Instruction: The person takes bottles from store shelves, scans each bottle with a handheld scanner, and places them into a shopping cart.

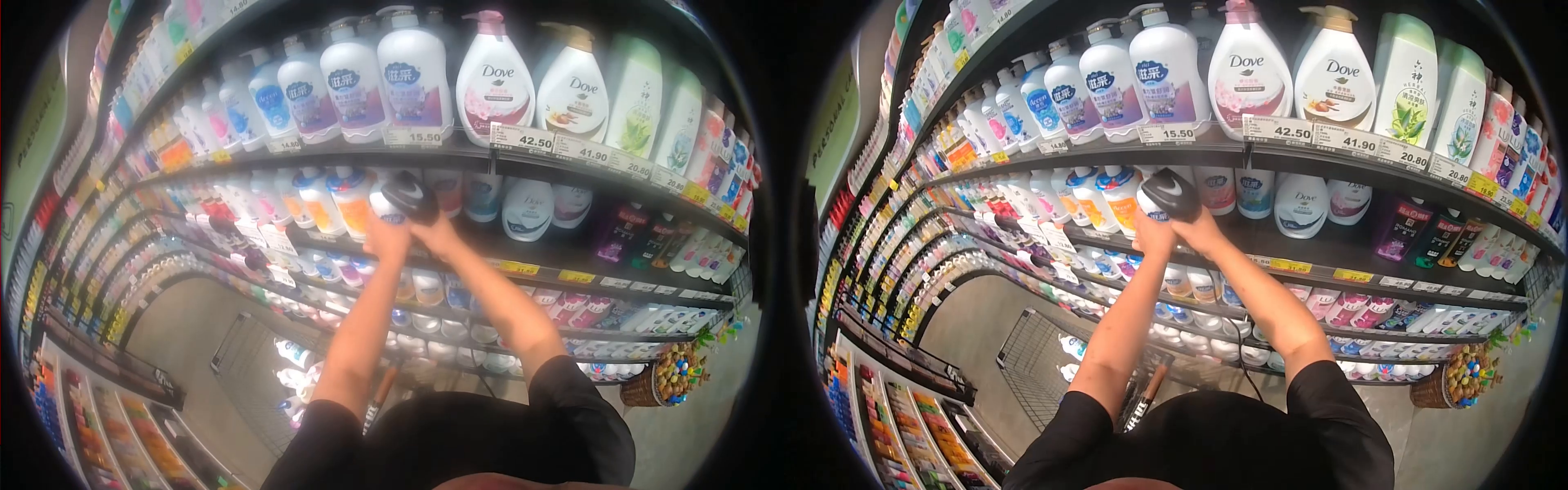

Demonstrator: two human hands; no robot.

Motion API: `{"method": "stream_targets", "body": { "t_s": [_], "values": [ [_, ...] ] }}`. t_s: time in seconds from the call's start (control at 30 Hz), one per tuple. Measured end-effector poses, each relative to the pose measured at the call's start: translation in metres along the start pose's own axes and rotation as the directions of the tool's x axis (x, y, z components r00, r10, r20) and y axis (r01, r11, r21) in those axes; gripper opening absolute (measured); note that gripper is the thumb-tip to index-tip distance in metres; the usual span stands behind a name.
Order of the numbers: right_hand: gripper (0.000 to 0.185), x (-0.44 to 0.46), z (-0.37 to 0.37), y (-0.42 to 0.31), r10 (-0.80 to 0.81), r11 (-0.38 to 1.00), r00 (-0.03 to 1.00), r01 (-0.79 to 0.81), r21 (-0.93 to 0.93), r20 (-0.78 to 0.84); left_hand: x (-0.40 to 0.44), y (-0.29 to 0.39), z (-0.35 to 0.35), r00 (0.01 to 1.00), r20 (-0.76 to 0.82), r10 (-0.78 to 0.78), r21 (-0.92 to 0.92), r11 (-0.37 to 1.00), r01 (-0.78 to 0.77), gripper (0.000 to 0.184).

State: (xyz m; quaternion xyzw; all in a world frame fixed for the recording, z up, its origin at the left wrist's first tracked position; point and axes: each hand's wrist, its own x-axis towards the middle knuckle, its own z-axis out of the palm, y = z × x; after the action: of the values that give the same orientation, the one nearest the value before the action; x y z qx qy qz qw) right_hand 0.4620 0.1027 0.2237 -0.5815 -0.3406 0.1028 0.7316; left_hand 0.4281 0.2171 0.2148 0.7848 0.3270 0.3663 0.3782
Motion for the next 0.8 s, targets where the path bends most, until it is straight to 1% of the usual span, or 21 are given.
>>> {"method": "stream_targets", "body": {
  "t_s": [0.03, 0.07, 0.13, 0.17, 0.27, 0.3, 0.33, 0.37, 0.4, 0.43, 0.47, 0.5, 0.53, 0.6, 0.63, 0.67, 0.7, 0.73, 0.77, 0.8],
  "values": [
    [0.054, -0.004, -0.002, 0.007, -0.046, 0.998, 0.999, 0.046, 0.041, 0.003, 0.000, -0.005, 0.002, 0.995, -0.061, 0.079, 0.000, 0.997, -0.079, 0.077],
    [0.057, -0.007, -0.004, 0.014, -0.089, 0.993, 0.996, 0.088, 0.082, 0.005, -0.004, -0.008, 0.002, 0.994, -0.036, 0.102, -0.089, 0.991, -0.104, 0.076],
    [0.069, -0.015, -0.010, 0.015, -0.137, 0.988, 0.990, 0.140, -0.072, 0.038, -0.020, 0.005, -0.016, 0.988, 0.014, 0.151, -0.260, 0.955, -0.142, 0.074],
    [0.075, -0.020, -0.011, 0.015, -0.155, 0.976, 0.986, 0.162, -0.147, 0.054, -0.022, -0.003, -0.012, 0.978, -0.033, 0.206, -0.270, 0.940, -0.207, 0.069],
    [0.091, -0.048, 0.002, -0.019, -0.230, 0.965, 0.969, 0.239, -0.110, 0.090, -0.025, -0.020, -0.004, 0.951, -0.126, 0.281, -0.524, 0.795, -0.305, 0.061],
    [0.098, -0.058, 0.010, -0.037, -0.286, 0.936, 0.954, 0.299, -0.185, 0.091, -0.025, -0.035, -0.003, 0.956, -0.053, 0.288, -0.543, 0.795, -0.270, 0.060],
    [0.095, -0.070, 0.013, -0.050, -0.287, 0.937, 0.947, 0.309, -0.165, 0.147, -0.015, -0.070, 0.005, 0.956, 0.078, 0.284, -0.754, 0.644, -0.130, 0.065],
    [0.091, -0.082, 0.016, -0.061, -0.287, 0.937, 0.936, 0.319, -0.143, 0.203, -0.005, -0.105, 0.013, 0.939, 0.208, 0.274, -0.885, 0.462, 0.061, 0.071],
    [0.088, -0.092, 0.020, -0.070, -0.284, 0.940, 0.924, 0.321, -0.118, 0.257, -0.019, -0.100, -0.007, 0.947, 0.195, 0.255, -0.887, 0.458, 0.059, 0.071],
    [0.080, -0.101, 0.021, -0.077, -0.426, 0.865, 0.845, 0.485, -0.127, 0.322, -0.034, -0.092, -0.027, 0.955, 0.182, 0.236, -0.889, 0.454, 0.057, 0.071],
    [0.072, -0.113, 0.022, -0.082, -0.548, 0.768, 0.743, 0.629, -0.120, 0.384, -0.064, -0.043, -0.074, 0.975, 0.011, 0.223, -0.775, 0.618, -0.132, 0.068],
    [0.060, -0.131, 0.021, -0.093, -0.391, 0.891, 0.814, 0.452, -0.047, 0.429, -0.073, -0.042, -0.093, 0.974, 0.030, 0.225, -0.883, 0.463, -0.080, 0.066],
    [0.060, -0.148, 0.015, -0.101, -0.309, 0.906, 0.826, 0.406, -0.118, 0.472, -0.080, -0.043, -0.112, 0.975, 0.041, 0.219, -0.956, 0.291, -0.025, 0.067],
    [0.071, -0.192, -0.008, -0.065, -0.056, 0.966, 0.884, 0.166, -0.199, 0.464, -0.098, -0.010, -0.164, 0.975, 0.202, 0.093, -0.960, 0.214, 0.179, 0.082],
    [0.077, -0.217, -0.021, -0.045, 0.076, 0.970, 0.884, 0.043, -0.240, 0.462, -0.095, -0.020, -0.183, 0.925, 0.358, 0.126, -0.930, 0.133, 0.342, 0.087],
    [0.078, -0.235, -0.026, -0.035, 0.161, 0.975, 0.900, -0.083, -0.204, 0.405, -0.096, -0.030, -0.199, 0.852, 0.497, 0.166, -0.867, 0.052, 0.496, 0.091],
    [0.080, -0.244, -0.024, -0.039, 0.230, 0.972, 0.920, -0.202, -0.117, 0.316, -0.104, -0.036, -0.205, 0.753, 0.623, 0.212, -0.749, -0.116, 0.652, 0.102],
    [0.081, -0.250, -0.024, -0.044, 0.294, 0.956, 0.922, -0.290, -0.055, 0.253, -0.112, -0.051, -0.209, 0.706, 0.657, 0.266, -0.695, -0.149, 0.703, 0.103],
    [0.083, -0.253, -0.025, -0.051, 0.343, 0.938, 0.912, -0.347, -0.024, 0.224, -0.120, -0.068, -0.210, 0.655, 0.683, 0.324, -0.633, -0.183, 0.752, 0.104],
    [0.080, -0.254, -0.025, -0.055, 0.392, 0.918, 0.890, -0.393, -0.044, 0.231, -0.131, -0.076, -0.210, 0.641, 0.700, 0.316, -0.610, -0.203, 0.766, 0.105]
  ]
}}
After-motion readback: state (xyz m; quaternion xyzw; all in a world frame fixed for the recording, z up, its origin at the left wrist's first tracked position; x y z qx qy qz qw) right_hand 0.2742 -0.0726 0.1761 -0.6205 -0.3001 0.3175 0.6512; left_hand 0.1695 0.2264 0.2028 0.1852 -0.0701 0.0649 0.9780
